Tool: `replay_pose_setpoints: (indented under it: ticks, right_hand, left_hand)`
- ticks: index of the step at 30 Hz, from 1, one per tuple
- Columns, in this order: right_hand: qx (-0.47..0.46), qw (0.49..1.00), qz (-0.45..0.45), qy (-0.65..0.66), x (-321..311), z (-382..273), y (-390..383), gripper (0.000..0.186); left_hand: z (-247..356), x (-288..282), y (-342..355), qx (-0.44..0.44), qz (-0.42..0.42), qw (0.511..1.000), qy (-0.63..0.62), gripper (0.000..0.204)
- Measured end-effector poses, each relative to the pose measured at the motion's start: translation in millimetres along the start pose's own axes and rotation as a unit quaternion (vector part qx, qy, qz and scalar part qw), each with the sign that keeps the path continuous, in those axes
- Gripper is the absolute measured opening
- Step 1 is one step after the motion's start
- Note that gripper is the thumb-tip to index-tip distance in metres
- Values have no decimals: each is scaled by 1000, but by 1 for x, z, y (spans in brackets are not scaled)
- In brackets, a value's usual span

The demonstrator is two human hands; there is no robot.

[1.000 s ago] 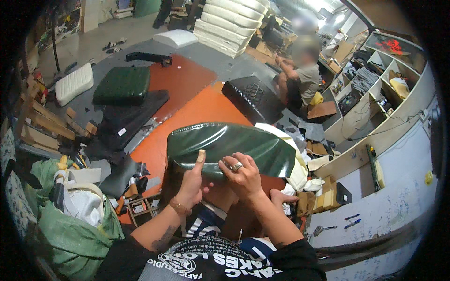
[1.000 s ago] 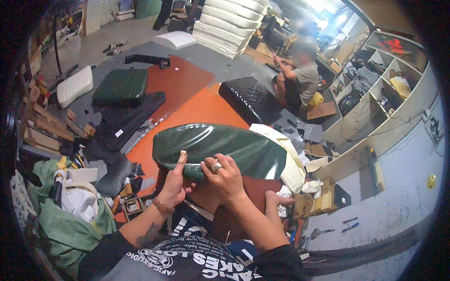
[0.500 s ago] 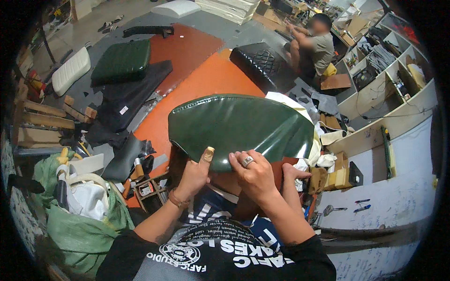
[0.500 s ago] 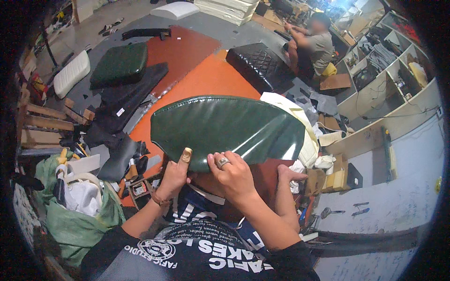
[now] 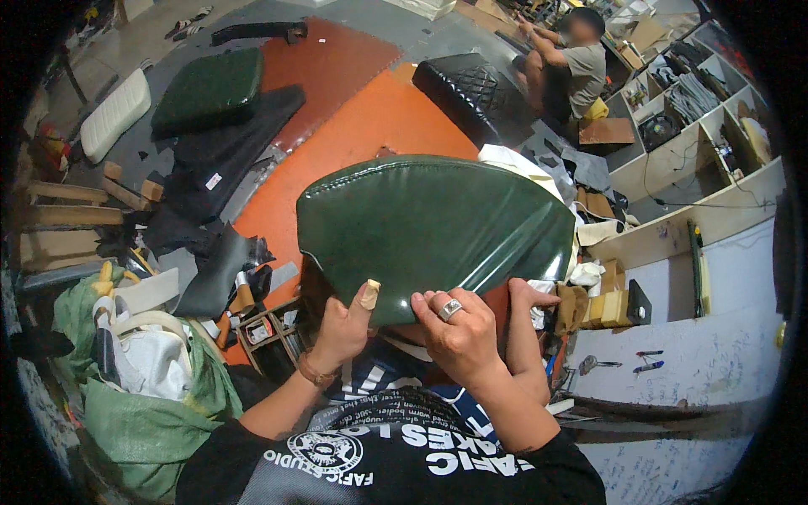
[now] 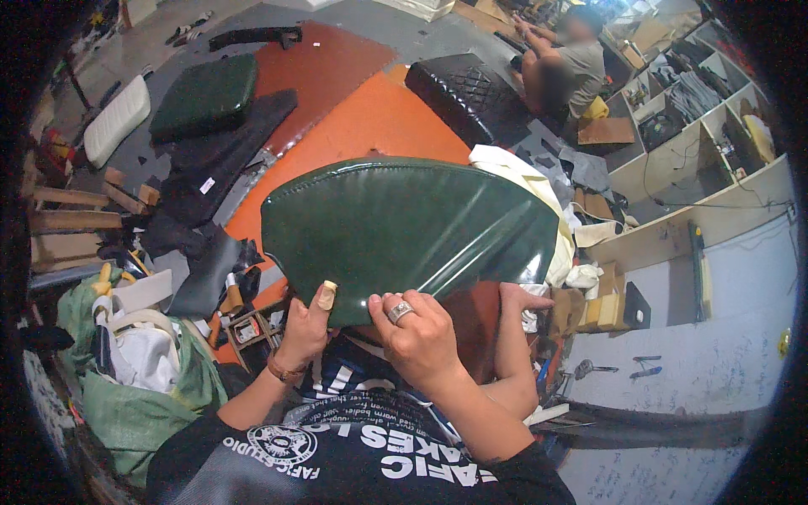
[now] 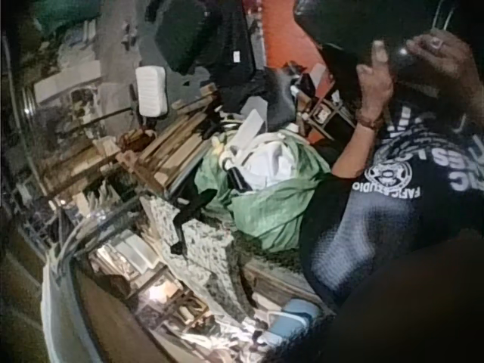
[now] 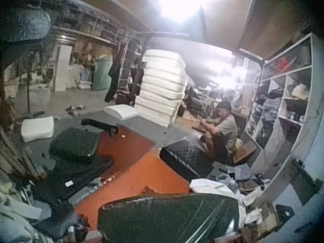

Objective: The person smooths and stretches a green leather cover over a seat cushion, using a staple gun to secure the material to the underside. They repeatedly adjust the leather and apply staples along the edges to tighten the fit.

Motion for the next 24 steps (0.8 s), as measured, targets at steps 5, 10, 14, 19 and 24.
replay_pose_setpoints:
  ticks: [5,10,14,19,24]
  right_hand:
    - [12,1000,10,25,-1,-5,3,22]
    - [12,1000,0,24,5,-12,4,16]
    - [8,999,-26,18,16,-16,10,12]
    - [2,997,-66,37,40,-11,17,11]
    - [26,999,-38,14,63,2,29,13]
  left_hand:
    - [-7,-2,-13,146,34,988,38,62]
    - [-8,-12,-32,297,130,921,215,65]
    - [-54,-31,-1,82,68,991,77,47]
    - [-55,-55,21,-16,137,985,104,64]
    - [-38,-61,62,241,147,937,209,44]
Point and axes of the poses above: each hand's wrist, its own y-axis towards the middle knuckle, its own x-axis out of the palm, z = x × y, the point moved 9 cm from there along y, towards the middle knuckle, and after that the axes turned 10 degrees about -x, right-handed, at the moved point
